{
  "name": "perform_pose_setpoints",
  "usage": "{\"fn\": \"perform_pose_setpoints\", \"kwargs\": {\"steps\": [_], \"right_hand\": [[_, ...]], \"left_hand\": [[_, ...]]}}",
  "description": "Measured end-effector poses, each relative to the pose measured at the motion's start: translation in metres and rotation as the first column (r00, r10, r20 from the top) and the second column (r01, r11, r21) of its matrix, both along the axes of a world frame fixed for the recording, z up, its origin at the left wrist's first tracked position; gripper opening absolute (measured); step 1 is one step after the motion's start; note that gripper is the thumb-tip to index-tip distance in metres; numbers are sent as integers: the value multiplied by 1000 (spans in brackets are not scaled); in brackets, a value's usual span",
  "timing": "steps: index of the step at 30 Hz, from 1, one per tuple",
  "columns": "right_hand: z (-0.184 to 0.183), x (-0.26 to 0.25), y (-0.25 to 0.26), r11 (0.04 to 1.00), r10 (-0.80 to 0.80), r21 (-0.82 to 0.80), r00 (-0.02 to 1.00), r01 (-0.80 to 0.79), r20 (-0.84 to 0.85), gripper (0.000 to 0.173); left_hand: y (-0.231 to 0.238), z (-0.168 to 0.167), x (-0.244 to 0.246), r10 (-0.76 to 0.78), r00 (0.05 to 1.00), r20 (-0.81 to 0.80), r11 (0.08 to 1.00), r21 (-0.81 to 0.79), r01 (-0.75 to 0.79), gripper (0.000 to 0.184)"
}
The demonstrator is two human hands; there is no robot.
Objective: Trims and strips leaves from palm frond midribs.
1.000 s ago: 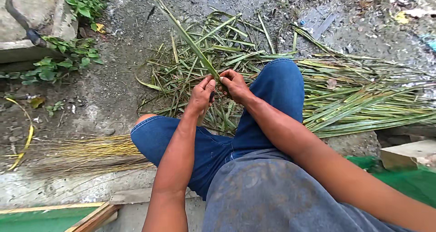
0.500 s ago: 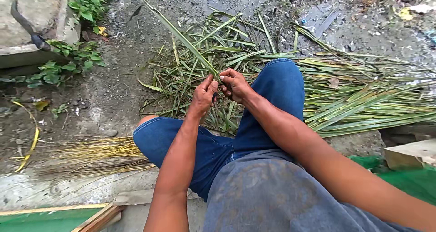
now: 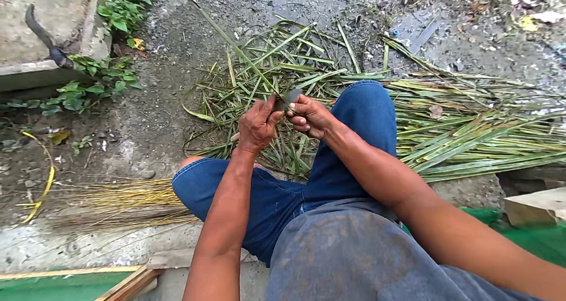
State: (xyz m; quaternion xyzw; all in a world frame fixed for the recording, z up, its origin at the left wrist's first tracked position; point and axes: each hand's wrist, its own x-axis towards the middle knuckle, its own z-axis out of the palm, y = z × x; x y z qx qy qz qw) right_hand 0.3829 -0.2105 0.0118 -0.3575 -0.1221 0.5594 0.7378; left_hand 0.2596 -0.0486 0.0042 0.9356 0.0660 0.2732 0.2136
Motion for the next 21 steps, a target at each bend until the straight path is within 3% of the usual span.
{"fn": "perform_pose_setpoints", "kwargs": {"steps": [3, 6, 9, 11, 15, 17, 21], "right_hand": [[4, -9, -9, 996, 73, -59, 985, -65, 158, 12], [3, -9, -10, 997, 62, -57, 977, -51, 203, 13], [3, -6, -8, 998, 51, -51, 970, -40, 236, 11], [-1, -7, -9, 998, 55, -57, 952, -40, 301, 10], [-14, -3, -15, 986, 164, -102, 878, -132, 449, 11], [-19, 1, -16, 976, 209, -154, 839, -151, 502, 11], [-27, 9, -6, 894, 428, -390, 673, -219, 603, 25]], "left_hand": [[35, 20, 3, 133, 990, 43, 989, -66, -130, 51], [47, 27, 0, 119, 987, 107, 983, -152, -102, 53], [27, 24, -3, 54, 997, 51, 981, -191, -44, 50], [40, 25, 0, 105, 992, 66, 970, -226, -87, 50], [102, 62, 0, 355, 929, 103, 874, -389, -291, 52], [125, 75, -6, 399, 902, 163, 835, -472, -284, 52], [128, 61, -18, 426, 883, 197, 847, -430, -313, 48]]}}
